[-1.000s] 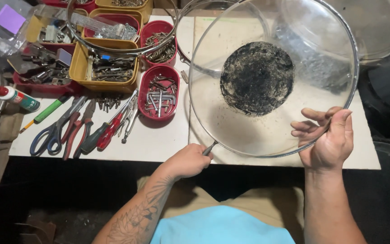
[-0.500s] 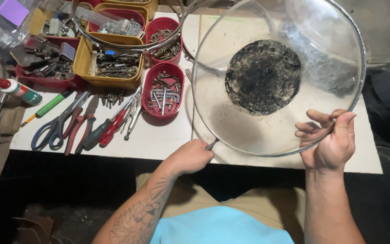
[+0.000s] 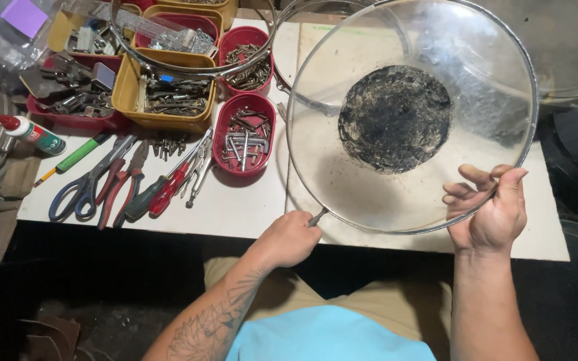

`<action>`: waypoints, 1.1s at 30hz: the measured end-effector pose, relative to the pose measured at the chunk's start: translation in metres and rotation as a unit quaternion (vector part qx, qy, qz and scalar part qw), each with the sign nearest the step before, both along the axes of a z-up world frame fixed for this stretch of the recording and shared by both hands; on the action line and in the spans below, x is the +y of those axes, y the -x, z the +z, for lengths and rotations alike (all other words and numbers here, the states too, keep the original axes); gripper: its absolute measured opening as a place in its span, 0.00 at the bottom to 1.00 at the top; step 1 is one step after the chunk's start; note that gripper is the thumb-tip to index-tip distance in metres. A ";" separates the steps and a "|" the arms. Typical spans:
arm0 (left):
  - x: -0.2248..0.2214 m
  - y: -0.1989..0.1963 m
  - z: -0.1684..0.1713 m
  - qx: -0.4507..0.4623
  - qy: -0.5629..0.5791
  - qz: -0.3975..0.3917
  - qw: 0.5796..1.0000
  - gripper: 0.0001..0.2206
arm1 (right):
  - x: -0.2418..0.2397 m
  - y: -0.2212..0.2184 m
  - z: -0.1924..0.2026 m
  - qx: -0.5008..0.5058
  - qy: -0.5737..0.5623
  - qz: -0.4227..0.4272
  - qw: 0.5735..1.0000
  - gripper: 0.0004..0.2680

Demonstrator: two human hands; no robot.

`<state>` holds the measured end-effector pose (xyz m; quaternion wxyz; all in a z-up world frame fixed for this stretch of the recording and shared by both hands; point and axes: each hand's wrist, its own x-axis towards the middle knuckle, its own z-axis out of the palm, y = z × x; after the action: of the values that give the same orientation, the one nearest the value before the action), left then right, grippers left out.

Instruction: Repairing a drum by seating the drum head into the rim and trimming excess material with scissors

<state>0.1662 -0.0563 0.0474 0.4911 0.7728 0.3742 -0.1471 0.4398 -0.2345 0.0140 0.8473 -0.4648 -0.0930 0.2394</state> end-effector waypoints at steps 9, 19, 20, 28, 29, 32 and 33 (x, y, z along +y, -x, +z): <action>-0.006 -0.001 -0.016 -0.028 -0.029 0.004 0.999 0.07 | 0.000 -0.005 0.000 0.016 0.003 -0.011 1.000 0.11; -0.013 -0.001 -0.025 -0.054 -0.054 0.013 0.997 0.10 | 0.001 -0.008 0.006 0.028 0.015 -0.026 0.999 0.11; -0.013 -0.001 -0.025 -0.055 -0.054 0.013 0.997 0.10 | 0.002 -0.007 0.008 0.027 0.014 -0.026 0.999 0.11; -0.017 0.002 -0.024 -0.076 -0.052 0.031 0.995 0.11 | 0.003 -0.008 0.015 0.076 0.046 -0.044 0.995 0.12; -0.017 0.002 -0.024 -0.076 -0.053 0.031 0.995 0.11 | 0.004 -0.008 0.015 0.076 0.046 -0.044 0.995 0.12; -0.017 0.003 -0.025 -0.082 -0.043 0.040 0.995 0.10 | 0.004 -0.006 0.015 0.074 0.046 -0.055 0.995 0.12; -0.016 0.002 -0.027 -0.075 -0.047 0.031 0.996 0.11 | 0.004 -0.004 0.016 0.064 0.045 -0.050 0.996 0.12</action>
<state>0.1638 -0.0725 0.0208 0.4855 0.7917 0.3667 -0.0554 0.4443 -0.2308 0.0297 0.8406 -0.4905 -0.0042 0.2296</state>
